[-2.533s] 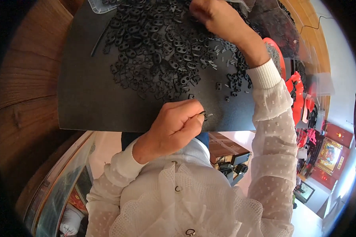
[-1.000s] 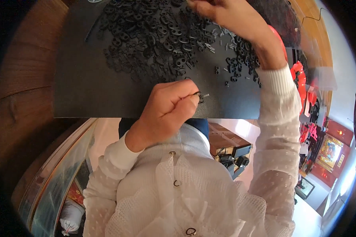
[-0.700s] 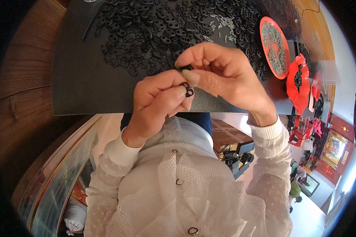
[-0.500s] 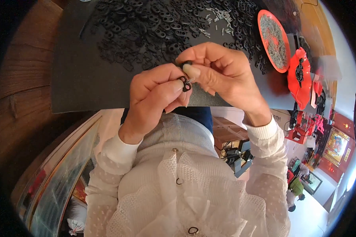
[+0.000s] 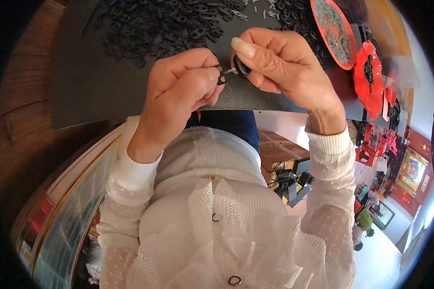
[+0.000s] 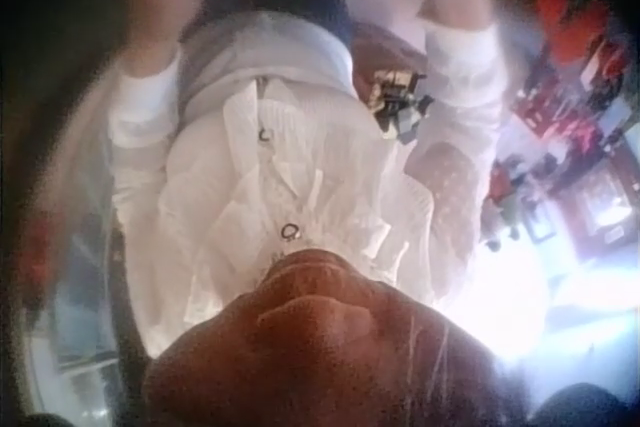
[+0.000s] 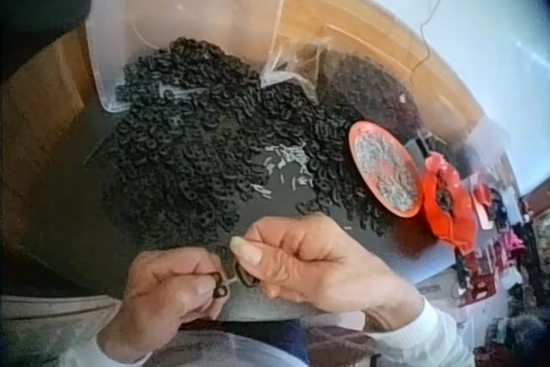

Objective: The person assembles cord locks by hand, picking up plastic components and springs from the table, inserting the springs into the plastic pieces, and pressing the parts together.

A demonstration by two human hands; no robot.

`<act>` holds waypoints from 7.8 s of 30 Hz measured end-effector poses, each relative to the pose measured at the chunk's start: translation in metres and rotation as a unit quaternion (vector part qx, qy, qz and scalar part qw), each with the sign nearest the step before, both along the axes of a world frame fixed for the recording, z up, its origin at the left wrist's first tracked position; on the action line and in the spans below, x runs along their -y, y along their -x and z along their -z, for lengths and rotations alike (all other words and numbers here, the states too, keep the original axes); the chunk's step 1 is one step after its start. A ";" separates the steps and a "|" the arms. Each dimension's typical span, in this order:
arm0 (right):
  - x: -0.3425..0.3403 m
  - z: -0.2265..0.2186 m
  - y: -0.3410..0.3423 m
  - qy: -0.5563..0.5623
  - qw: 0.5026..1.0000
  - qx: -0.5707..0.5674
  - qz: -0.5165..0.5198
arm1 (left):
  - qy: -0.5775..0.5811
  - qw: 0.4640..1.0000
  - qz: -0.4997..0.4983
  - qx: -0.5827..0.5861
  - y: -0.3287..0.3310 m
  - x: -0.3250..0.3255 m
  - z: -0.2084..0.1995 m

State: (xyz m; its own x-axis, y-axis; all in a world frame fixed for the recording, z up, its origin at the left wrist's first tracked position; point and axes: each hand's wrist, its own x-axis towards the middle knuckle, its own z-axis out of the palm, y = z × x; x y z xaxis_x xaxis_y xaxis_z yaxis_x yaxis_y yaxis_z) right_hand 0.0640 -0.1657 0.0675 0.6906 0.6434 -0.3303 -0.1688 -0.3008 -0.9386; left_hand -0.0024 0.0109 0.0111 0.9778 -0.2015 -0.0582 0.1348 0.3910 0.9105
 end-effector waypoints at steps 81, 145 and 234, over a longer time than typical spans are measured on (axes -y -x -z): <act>0.010 0.021 0.024 0.157 0.768 0.600 -0.158 | -0.148 0.986 0.021 0.068 -0.003 0.014 -0.001; 0.105 0.013 -0.006 0.227 0.840 0.483 0.099 | -0.204 0.968 0.054 0.133 -0.001 0.014 -0.003; 0.054 0.010 0.004 0.217 0.835 0.505 -0.019 | -0.172 0.965 0.040 0.192 -0.001 0.015 0.001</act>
